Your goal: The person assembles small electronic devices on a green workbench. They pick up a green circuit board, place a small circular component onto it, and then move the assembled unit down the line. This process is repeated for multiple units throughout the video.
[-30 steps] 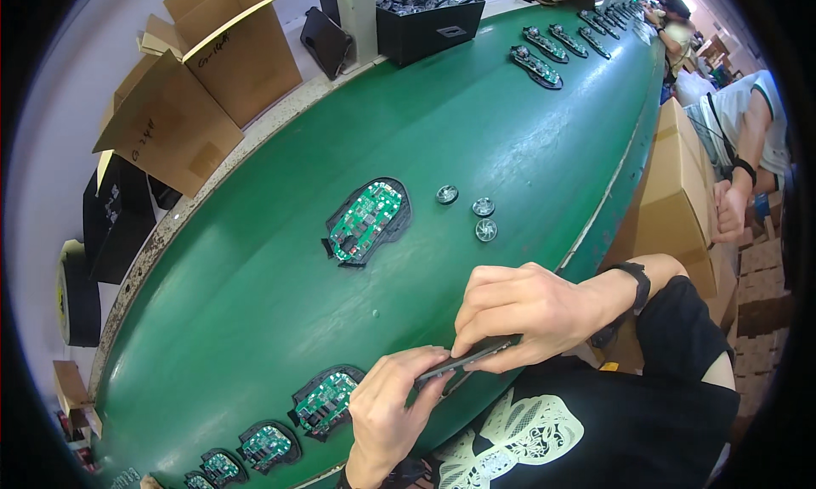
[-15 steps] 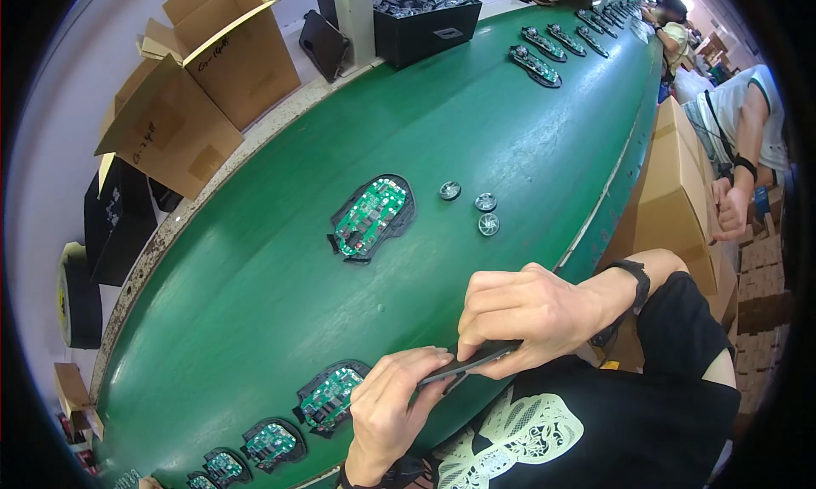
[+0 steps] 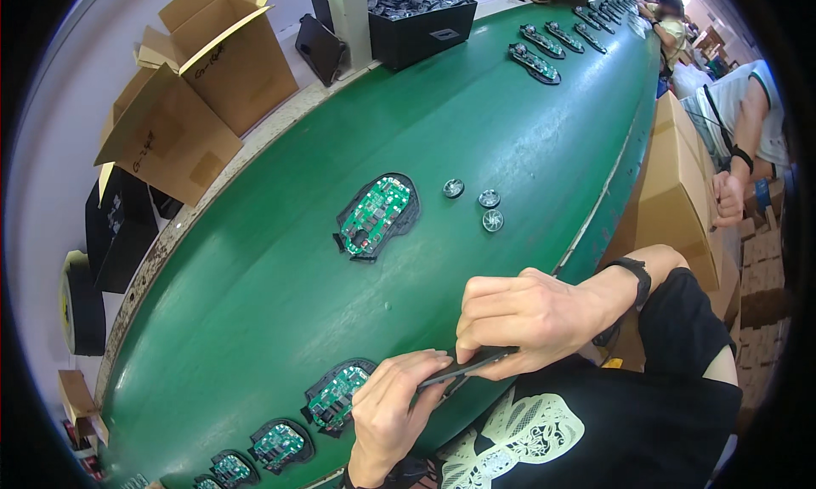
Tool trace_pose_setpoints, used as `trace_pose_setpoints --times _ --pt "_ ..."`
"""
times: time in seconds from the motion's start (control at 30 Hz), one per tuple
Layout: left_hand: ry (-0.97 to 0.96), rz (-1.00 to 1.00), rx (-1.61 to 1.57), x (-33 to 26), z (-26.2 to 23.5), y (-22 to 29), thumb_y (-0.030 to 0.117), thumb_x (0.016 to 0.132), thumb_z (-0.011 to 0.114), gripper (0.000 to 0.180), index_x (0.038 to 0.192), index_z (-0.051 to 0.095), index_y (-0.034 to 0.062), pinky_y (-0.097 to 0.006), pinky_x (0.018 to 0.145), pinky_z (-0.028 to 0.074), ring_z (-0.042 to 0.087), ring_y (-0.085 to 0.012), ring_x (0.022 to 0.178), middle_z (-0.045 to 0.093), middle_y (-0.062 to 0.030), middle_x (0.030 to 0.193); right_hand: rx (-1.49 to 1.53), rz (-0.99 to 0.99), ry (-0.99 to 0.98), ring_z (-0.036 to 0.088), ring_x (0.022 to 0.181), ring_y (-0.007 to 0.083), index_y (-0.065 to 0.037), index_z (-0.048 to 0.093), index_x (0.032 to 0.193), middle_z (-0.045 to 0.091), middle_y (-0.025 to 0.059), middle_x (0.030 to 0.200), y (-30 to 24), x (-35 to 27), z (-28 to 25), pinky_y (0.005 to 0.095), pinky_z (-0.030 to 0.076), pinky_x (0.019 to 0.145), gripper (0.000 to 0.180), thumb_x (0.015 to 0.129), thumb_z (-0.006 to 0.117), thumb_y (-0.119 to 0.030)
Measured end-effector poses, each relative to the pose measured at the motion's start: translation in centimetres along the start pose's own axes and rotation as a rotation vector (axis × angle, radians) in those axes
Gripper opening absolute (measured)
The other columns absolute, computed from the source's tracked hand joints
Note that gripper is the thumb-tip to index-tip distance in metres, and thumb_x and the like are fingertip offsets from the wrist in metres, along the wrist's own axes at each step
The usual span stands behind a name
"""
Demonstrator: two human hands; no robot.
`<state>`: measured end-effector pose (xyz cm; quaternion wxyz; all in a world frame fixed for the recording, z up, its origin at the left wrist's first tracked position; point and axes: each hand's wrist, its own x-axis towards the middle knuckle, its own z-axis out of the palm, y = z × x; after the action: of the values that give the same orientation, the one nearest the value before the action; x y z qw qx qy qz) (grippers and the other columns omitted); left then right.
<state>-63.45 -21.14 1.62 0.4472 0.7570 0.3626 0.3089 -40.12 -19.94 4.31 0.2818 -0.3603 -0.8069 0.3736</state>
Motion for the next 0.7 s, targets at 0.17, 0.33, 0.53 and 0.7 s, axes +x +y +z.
trace_pose_setpoints --times 0.17,0.33,0.53,0.7 --pt "-0.001 -0.024 -0.003 -0.2 -0.6 -0.4 -0.004 0.071 0.081 0.033 0.101 0.067 0.0014 -0.033 0.076 0.057 0.072 -0.0262 0.087 0.073 -0.0103 0.096 0.012 0.004 -0.004 0.058 0.081 0.0208 -0.007 0.063 0.092 0.059 0.0022 0.086 0.1 0.5 0.5 0.0327 0.049 0.050 0.022 0.075 0.078 -0.011" --pt "0.029 -0.071 0.040 0.1 -0.8 -0.2 -0.004 0.073 0.081 0.029 0.098 0.067 0.0012 -0.032 0.071 0.055 0.071 -0.0255 0.081 0.074 -0.0109 0.093 -0.081 -0.030 0.064 0.058 0.078 0.0210 -0.005 0.064 0.094 0.058 0.0038 0.087 0.4 0.4 1.3 0.0326 0.049 0.050 0.022 0.079 0.077 -0.014" --pt "0.078 -0.103 0.060 0.0 -1.1 -0.5 -0.004 0.074 0.080 0.028 0.097 0.066 0.0013 -0.031 0.068 0.054 0.071 -0.0248 0.077 0.074 -0.0111 0.091 -0.186 -0.068 0.070 0.058 0.077 0.0189 -0.004 0.063 0.095 0.057 0.0034 0.087 0.6 1.1 1.9 0.0297 0.047 0.047 0.022 0.080 0.076 -0.014" --pt "0.067 -0.133 0.101 0.0 -1.4 -0.6 -0.003 0.074 0.080 0.028 0.098 0.066 0.0020 -0.033 0.070 0.055 0.071 -0.0252 0.080 0.073 -0.0107 0.092 -0.189 -0.061 0.058 0.059 0.078 0.0190 -0.004 0.062 0.095 0.058 0.0041 0.088 0.9 1.6 2.1 0.0298 0.047 0.048 0.022 0.081 0.076 -0.014"
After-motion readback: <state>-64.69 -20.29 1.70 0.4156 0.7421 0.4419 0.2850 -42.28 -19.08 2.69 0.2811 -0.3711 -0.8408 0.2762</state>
